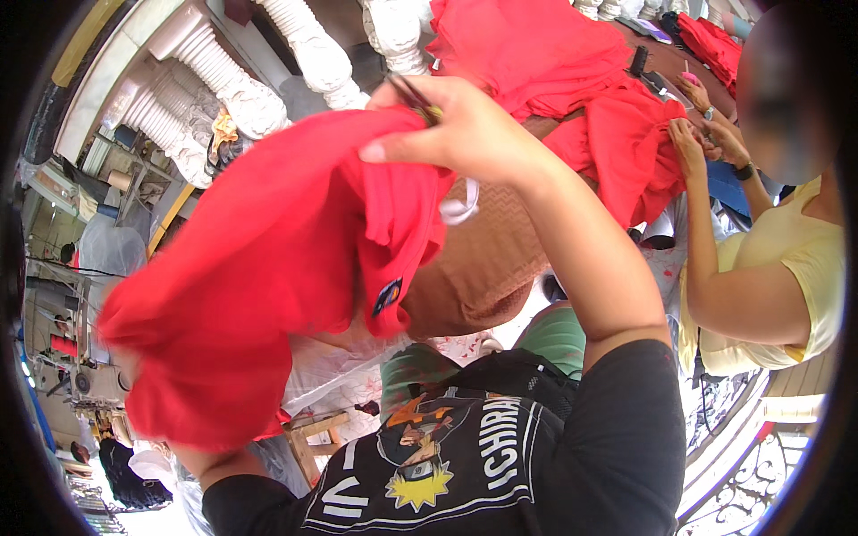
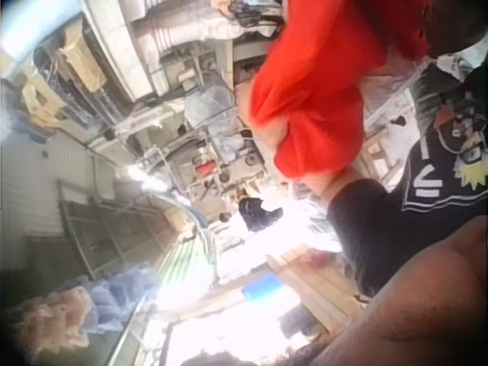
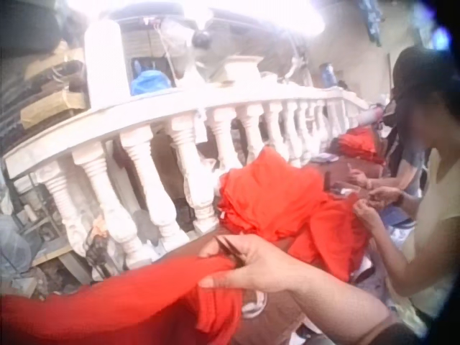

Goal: The person trims loose threads and inspects labels on red garments using snips.

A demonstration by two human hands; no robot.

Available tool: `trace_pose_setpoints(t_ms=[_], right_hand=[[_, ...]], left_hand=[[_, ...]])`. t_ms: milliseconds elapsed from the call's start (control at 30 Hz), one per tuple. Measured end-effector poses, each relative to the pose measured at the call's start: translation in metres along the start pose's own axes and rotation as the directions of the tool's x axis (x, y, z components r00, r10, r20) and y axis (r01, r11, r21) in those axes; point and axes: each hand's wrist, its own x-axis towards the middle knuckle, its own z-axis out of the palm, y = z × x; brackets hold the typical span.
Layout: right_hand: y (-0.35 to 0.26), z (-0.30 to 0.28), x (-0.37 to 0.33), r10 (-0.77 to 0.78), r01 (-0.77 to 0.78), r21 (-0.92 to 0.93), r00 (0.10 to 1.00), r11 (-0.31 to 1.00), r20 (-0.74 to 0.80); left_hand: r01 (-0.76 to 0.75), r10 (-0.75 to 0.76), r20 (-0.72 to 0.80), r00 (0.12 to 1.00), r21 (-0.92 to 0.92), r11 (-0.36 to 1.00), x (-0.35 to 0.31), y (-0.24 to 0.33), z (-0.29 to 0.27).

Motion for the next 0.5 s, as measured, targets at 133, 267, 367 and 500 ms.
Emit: trace_pose_setpoints(t_ms=[133,267,367,500], right_hand=[[0.014,-0.017,0.054,0.017,-0.065,-0.885,0.998,0.461,-0.064],[-0.091,-0.02,0.087,-0.63,0.15,-0.824,0.722,0.547,-0.287],[-0.116,-0.029,0.058,-0.636,0.117,-0.857,0.722,0.501,-0.273],[-0.032,-0.047,0.006,-0.525,0.105,-0.862,0.827,0.495,-0.201]], left_hand=[[0.13,-0.028,-0.217,0.976,0.472,0.872,0.1,-0.081,0.001],[-0.02,0.326,-0.766,0.553,0.379,0.925,0.097,-0.014,-0.083],[-0.072,0.306,-0.729,0.613,0.333,0.94,0.089,-0.008,-0.072],[0.155,-0.013,-0.514,0.858,0.234,0.96,0.026,-0.01,-0.003]])
